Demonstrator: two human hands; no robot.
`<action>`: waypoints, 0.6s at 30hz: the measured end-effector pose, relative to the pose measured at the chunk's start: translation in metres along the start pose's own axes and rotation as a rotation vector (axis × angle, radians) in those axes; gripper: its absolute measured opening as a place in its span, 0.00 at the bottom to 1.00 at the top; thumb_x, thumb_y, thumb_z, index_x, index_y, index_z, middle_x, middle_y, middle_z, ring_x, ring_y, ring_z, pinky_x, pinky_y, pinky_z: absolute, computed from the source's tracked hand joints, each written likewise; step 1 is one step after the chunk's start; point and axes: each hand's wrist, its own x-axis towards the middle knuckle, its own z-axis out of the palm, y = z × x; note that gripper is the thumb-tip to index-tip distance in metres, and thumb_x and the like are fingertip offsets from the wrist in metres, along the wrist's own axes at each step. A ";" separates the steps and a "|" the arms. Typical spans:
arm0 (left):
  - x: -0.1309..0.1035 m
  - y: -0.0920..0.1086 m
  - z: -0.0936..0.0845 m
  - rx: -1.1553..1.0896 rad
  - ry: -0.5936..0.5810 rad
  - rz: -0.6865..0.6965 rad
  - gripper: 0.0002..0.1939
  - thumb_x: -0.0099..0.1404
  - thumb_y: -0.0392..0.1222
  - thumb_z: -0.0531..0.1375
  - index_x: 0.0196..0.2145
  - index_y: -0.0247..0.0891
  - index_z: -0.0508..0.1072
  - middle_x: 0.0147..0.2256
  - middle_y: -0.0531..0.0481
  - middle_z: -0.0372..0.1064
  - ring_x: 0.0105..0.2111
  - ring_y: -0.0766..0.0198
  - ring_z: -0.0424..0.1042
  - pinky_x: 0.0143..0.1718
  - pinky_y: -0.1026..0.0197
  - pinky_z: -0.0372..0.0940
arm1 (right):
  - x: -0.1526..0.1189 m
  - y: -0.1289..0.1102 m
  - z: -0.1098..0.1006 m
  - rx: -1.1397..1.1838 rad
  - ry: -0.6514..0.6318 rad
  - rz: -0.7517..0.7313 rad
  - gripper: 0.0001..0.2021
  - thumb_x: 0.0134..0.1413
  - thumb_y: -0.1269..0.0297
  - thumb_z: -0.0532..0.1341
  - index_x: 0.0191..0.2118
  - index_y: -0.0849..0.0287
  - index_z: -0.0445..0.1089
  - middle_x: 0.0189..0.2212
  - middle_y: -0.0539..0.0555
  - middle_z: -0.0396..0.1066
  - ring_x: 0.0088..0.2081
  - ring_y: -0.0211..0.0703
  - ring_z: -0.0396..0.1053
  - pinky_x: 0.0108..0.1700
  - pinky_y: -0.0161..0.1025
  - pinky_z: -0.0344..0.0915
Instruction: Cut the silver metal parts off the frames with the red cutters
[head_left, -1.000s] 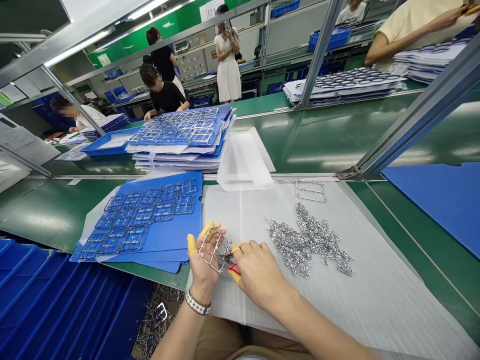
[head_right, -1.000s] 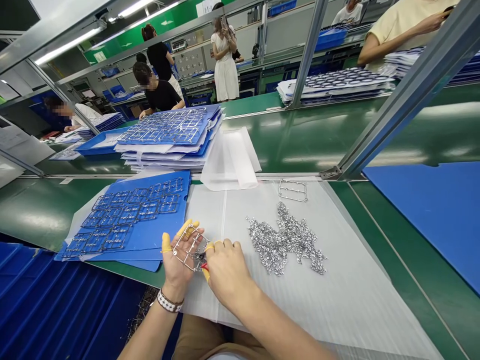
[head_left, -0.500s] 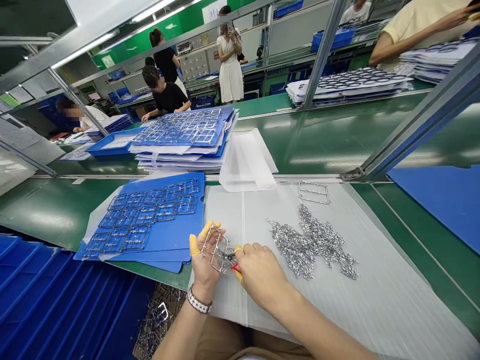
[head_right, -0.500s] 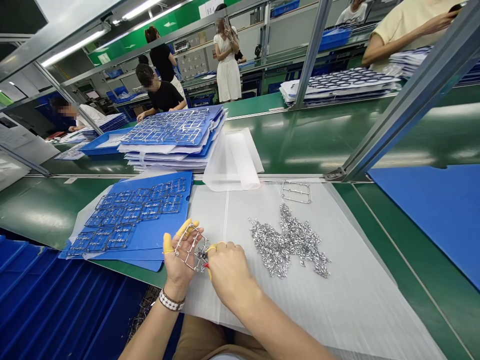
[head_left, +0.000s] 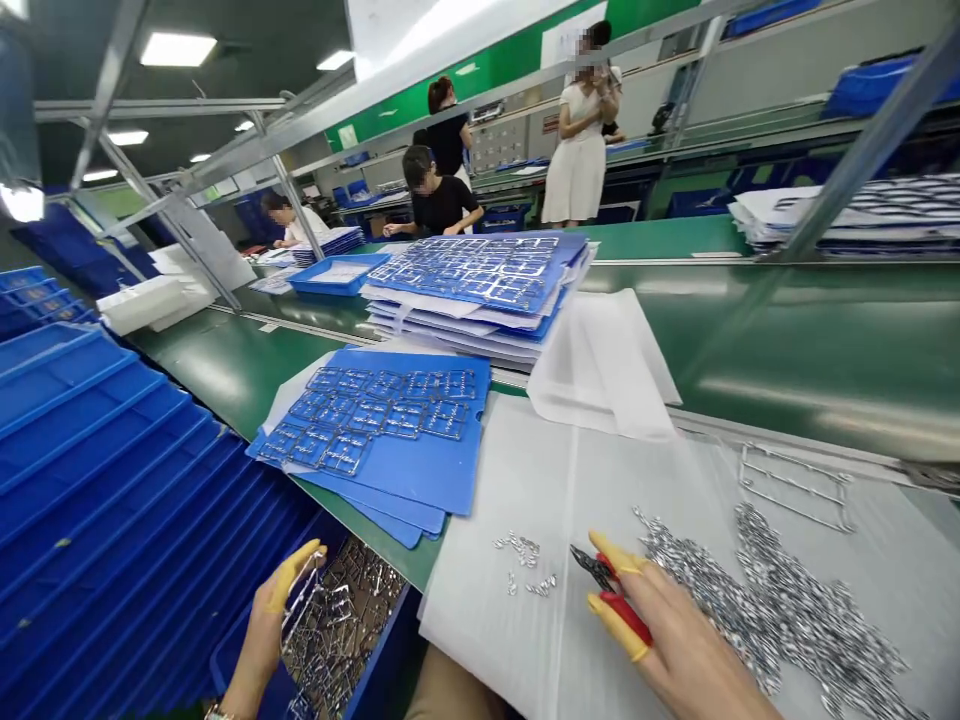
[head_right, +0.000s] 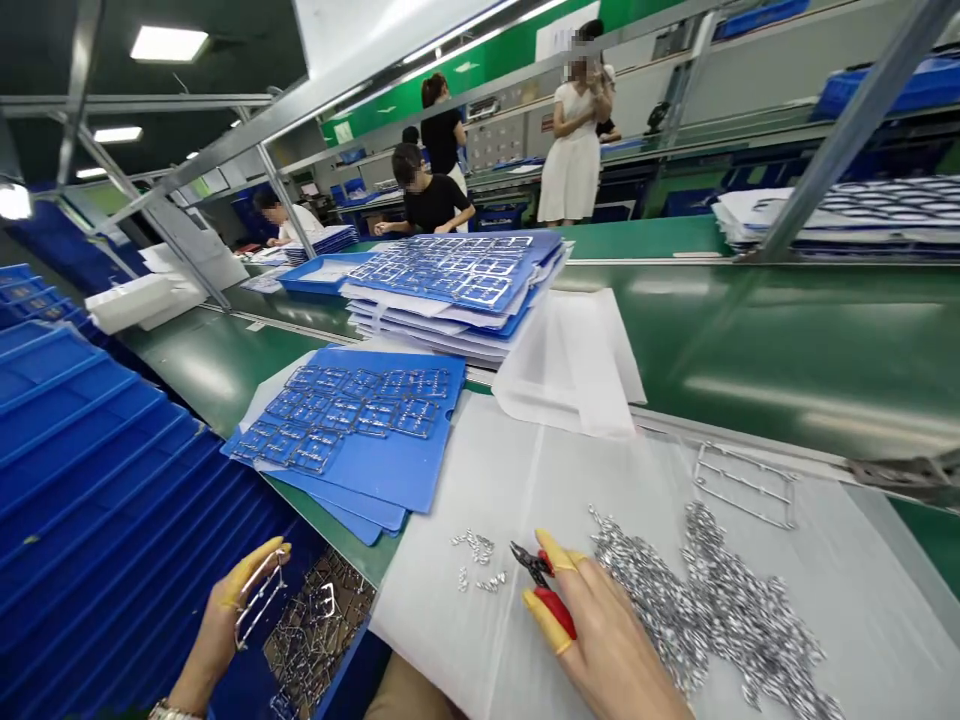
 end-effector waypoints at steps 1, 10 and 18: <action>0.005 -0.010 -0.011 0.120 0.050 0.033 0.24 0.51 0.58 0.62 0.41 0.40 0.78 0.45 0.43 0.74 0.53 0.41 0.64 0.60 0.41 0.48 | 0.003 0.000 0.004 0.024 0.004 -0.036 0.22 0.57 0.54 0.52 0.56 0.54 0.61 0.40 0.57 0.73 0.42 0.48 0.71 0.42 0.43 0.69; 0.064 0.071 0.070 0.523 -0.162 0.703 0.17 0.58 0.45 0.60 0.46 0.49 0.74 0.46 0.47 0.73 0.49 0.50 0.68 0.55 0.46 0.57 | 0.022 -0.024 0.007 0.049 -0.046 -0.095 0.20 0.57 0.58 0.55 0.56 0.50 0.61 0.42 0.56 0.72 0.42 0.49 0.71 0.43 0.44 0.69; 0.118 0.133 0.238 1.220 -0.693 0.968 0.43 0.45 0.28 0.61 0.59 0.50 0.60 0.63 0.42 0.49 0.60 0.38 0.48 0.57 0.34 0.37 | 0.003 -0.032 -0.007 0.047 -0.017 0.005 0.19 0.59 0.64 0.47 0.55 0.52 0.61 0.42 0.56 0.70 0.43 0.45 0.70 0.43 0.41 0.68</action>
